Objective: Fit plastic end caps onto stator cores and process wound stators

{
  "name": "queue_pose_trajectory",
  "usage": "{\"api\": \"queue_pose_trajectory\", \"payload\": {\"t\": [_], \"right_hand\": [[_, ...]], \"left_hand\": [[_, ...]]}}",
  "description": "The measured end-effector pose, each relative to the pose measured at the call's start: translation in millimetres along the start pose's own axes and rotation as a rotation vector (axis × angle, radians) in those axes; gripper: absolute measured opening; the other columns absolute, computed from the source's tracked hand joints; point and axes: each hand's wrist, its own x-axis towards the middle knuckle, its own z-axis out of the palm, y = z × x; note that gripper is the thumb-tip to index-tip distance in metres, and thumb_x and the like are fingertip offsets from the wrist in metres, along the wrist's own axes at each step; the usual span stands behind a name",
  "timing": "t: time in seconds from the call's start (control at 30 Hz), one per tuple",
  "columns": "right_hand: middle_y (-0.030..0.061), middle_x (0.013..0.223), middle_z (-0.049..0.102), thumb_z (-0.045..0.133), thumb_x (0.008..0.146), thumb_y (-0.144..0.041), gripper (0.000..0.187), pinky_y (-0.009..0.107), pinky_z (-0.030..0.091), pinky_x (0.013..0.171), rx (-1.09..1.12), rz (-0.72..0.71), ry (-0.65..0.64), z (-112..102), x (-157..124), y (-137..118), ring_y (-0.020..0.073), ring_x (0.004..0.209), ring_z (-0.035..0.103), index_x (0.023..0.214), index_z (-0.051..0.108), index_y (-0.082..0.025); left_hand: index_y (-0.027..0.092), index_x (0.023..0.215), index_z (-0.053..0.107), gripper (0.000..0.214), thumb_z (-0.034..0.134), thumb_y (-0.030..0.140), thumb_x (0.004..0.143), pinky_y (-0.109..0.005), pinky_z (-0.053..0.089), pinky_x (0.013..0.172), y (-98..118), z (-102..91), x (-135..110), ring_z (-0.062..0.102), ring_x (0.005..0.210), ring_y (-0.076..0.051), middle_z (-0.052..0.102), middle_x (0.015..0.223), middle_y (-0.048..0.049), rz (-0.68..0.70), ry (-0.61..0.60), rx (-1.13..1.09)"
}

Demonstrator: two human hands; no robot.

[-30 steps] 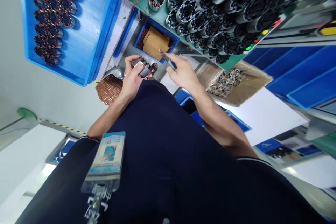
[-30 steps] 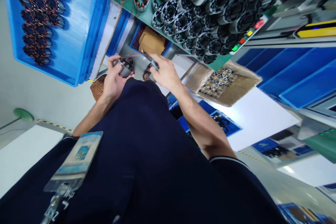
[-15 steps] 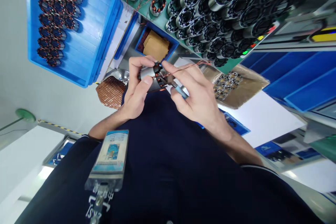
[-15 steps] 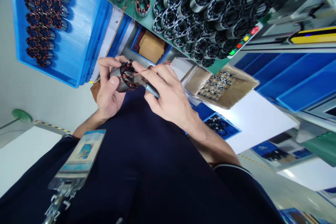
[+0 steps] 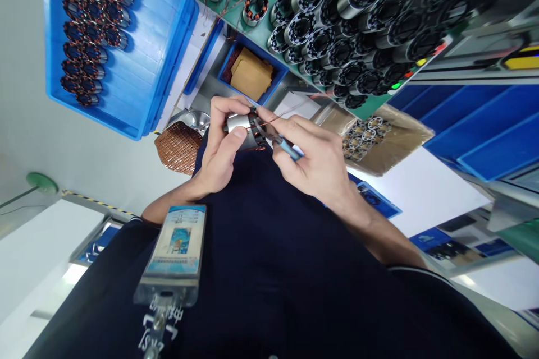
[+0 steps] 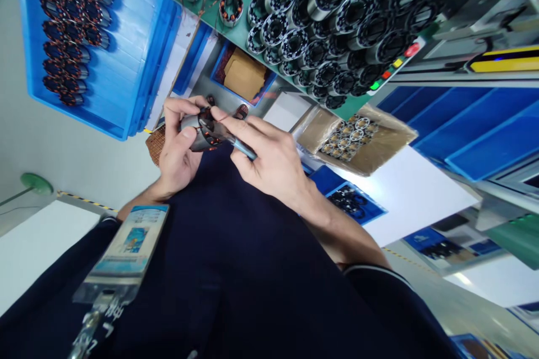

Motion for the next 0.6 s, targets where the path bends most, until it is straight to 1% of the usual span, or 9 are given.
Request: {"api": "queue_pose_trajectory", "payload": {"t": [0.07,0.13,0.2,0.27,0.33,0.37,0.47,0.53,0.6], "right_hand": [[0.0052,0.134,0.098,0.067,0.115,-0.018,0.070,0.043,0.080,0.117,-0.003,0.011,0.011,5.8,0.3,3.5,0.0285,0.115,0.095,0.181,0.083,-0.037],[0.0047,0.135,0.099,0.068,0.117,-0.020,0.065,0.041,0.080,0.117,0.012,0.018,0.028,14.9,2.8,11.8,0.0271,0.113,0.096,0.178,0.085,-0.037],[0.0043,0.141,0.099,0.070,0.118,-0.023,0.061,0.041,0.079,0.118,0.036,0.032,0.030,28.0,9.8,26.8,0.0277,0.117,0.097,0.174,0.088,-0.035],[0.0046,0.143,0.100,0.070,0.117,-0.025,0.054,0.043,0.078,0.117,0.059,0.075,-0.006,44.7,22.2,48.5,0.0299,0.120,0.097,0.165,0.093,-0.033],[0.0054,0.127,0.101,0.069,0.116,-0.029,0.044,0.042,0.077,0.108,0.068,0.165,-0.070,63.0,37.8,74.5,0.0301,0.107,0.095,0.148,0.100,-0.028],[0.0051,0.115,0.100,0.070,0.115,-0.031,0.040,0.041,0.075,0.102,0.061,0.225,-0.091,71.7,45.6,88.1,0.0290,0.097,0.091,0.139,0.101,-0.026],[0.0032,0.095,0.091,0.073,0.109,-0.034,0.039,0.040,0.068,0.092,0.025,0.373,-0.059,91.0,62.2,126.0,0.0259,0.082,0.074,0.134,0.100,-0.022],[0.0039,0.098,0.089,0.075,0.106,-0.037,0.046,0.041,0.066,0.092,0.006,0.419,-0.013,96.5,64.7,146.1,0.0263,0.083,0.071,0.143,0.097,-0.020],[0.0045,0.100,0.089,0.075,0.105,-0.040,0.051,0.042,0.065,0.093,-0.029,0.455,-0.027,97.6,61.5,161.0,0.0271,0.085,0.072,0.147,0.097,-0.021]], "left_hand": [[0.046,0.147,0.068,0.047,0.064,0.086,0.122,-0.062,0.070,0.133,-2.3,3.2,-1.3,0.069,0.156,-0.041,0.071,0.154,-0.0100,0.083,0.063,0.001],[0.046,0.146,0.070,0.041,0.067,0.080,0.124,-0.059,0.069,0.132,-6.0,5.2,-1.1,0.071,0.151,-0.037,0.072,0.151,-0.0079,0.079,0.095,0.007],[0.042,0.143,0.070,0.036,0.073,0.073,0.124,-0.051,0.072,0.124,-15.5,5.0,3.3,0.076,0.137,-0.031,0.073,0.143,-0.0054,0.000,0.153,-0.044],[0.038,0.136,0.070,0.039,0.082,0.070,0.119,-0.041,0.075,0.103,-32.2,2.1,12.6,0.077,0.114,-0.024,0.073,0.130,-0.0029,-0.123,0.213,-0.149],[0.035,0.129,0.067,0.043,0.091,0.067,0.112,-0.032,0.069,0.080,-51.1,-3.5,23.7,0.073,0.093,-0.019,0.072,0.117,-0.0007,-0.255,0.273,-0.251],[0.033,0.127,0.067,0.042,0.092,0.063,0.111,-0.029,0.065,0.074,-58.9,-7.2,28.4,0.072,0.088,-0.018,0.072,0.112,-0.0001,-0.321,0.313,-0.288],[0.031,0.126,0.070,0.030,0.089,0.051,0.114,-0.026,0.060,0.072,-68.0,-22.3,34.0,0.075,0.090,-0.018,0.074,0.111,-0.0007,-0.440,0.451,-0.364],[0.030,0.129,0.073,0.027,0.088,0.049,0.116,-0.027,0.061,0.078,-64.3,-36.8,31.8,0.078,0.098,-0.019,0.076,0.117,-0.0024,-0.449,0.506,-0.388],[0.030,0.133,0.076,0.031,0.091,0.051,0.116,-0.028,0.063,0.084,-58.8,-56.4,28.9,0.079,0.104,-0.020,0.077,0.124,-0.0042,-0.431,0.530,-0.377]]}}
